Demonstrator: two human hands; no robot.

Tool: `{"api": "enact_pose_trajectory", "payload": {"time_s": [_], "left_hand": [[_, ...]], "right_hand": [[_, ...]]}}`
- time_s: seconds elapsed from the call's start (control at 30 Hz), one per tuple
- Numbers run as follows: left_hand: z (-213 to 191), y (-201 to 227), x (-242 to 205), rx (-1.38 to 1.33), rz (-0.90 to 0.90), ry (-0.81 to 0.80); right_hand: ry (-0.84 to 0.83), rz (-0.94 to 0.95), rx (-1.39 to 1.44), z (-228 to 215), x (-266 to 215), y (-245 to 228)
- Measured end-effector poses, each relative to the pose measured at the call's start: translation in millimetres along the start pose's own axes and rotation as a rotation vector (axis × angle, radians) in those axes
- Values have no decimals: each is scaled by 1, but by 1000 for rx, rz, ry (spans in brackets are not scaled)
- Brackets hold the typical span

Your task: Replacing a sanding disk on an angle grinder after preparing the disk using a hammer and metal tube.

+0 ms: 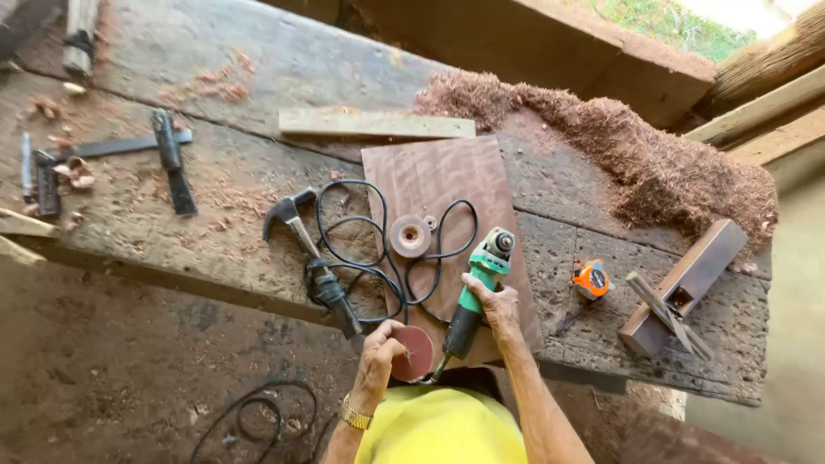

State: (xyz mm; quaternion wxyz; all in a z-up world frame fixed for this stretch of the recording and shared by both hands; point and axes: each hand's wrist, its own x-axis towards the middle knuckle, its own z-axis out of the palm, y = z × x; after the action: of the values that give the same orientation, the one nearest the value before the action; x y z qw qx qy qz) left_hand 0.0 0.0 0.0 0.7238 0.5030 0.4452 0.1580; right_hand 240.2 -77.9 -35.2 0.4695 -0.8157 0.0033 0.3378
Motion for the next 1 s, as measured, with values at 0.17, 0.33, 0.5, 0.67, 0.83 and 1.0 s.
{"api": "enact_pose_trajectory", "payload": {"time_s": [0.17,0.33,0.5,0.67,0.83,1.0], "left_hand": [[27,0,-6,-120,-58,-200],[77,-6,3,-385,-10,93],[100,-13,21,-183,89,273],[131,21,21,613,239,403],[147,9,59,1296,383,456],[149,16,93,1415,97,264]], "right_hand": [[-23,89,-123,-11,-6,-21],[-105,82,-92,-15,3,-19],[-204,47,-81,-26,6,-13],[-285,-22,-88,-35,15,-14],[-344,50,180,-47,12,-25],[-455,216,373,-47,32,-24]]}}
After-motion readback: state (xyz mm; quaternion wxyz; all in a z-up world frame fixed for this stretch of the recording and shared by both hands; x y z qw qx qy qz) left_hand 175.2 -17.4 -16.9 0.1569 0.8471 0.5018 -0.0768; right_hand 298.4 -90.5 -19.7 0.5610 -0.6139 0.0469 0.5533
